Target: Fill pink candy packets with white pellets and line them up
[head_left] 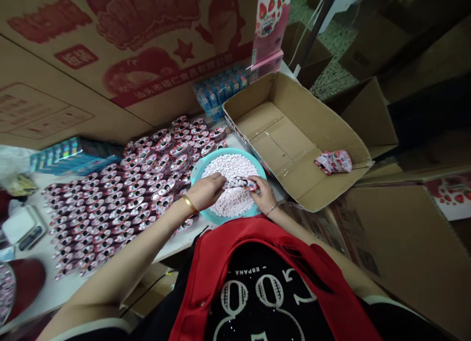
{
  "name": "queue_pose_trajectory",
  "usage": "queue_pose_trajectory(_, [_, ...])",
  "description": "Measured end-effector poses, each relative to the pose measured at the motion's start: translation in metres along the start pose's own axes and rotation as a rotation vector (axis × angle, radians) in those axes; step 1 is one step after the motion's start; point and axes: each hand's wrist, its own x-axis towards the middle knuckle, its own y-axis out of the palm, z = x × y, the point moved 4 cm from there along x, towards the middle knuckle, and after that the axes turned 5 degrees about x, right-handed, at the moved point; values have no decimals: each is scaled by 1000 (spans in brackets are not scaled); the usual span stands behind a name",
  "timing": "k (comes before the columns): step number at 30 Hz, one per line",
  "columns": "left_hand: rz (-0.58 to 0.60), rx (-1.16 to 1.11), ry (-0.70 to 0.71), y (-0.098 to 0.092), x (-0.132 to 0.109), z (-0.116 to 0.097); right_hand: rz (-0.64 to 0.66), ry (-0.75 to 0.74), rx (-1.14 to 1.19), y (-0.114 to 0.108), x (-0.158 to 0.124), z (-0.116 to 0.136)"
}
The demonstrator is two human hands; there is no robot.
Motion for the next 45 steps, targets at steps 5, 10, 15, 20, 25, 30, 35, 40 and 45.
queue_pose_trajectory(5, [86,210,-127,-23,2,-28,3,-15,20,10,0,-2])
queue_pose_trajectory(10, [57,171,-125,-32,-5,-40,27,26,73,16,-2,-10])
queue_pose_trajectory(15, [-64,5,-72,-16,-18,-18,73,118,210,24,-4,-16])
queue_pose_trajectory(20, [-123,-69,66,10,0,11,139,114,371,49,8,4])
queue_pose_trajectory(25, [-250,-155,65,-10,31,58,-18,1,260,24,57,36])
queue_pose_trajectory(30, [-417,36,-292,-25,75,158,-423,48,-265,-108,120,-6])
queue_pose_trajectory(35, [-257,146,-507,-8,99,224,-417,666,-870,-233,114,-83])
queue_pose_trajectory(40, [-363,123,-575,-10,89,206,-303,970,-889,-259,79,-116])
queue_pose_trajectory(45, [-221,-143,-167,20,53,134,-445,824,-517,-245,63,-101])
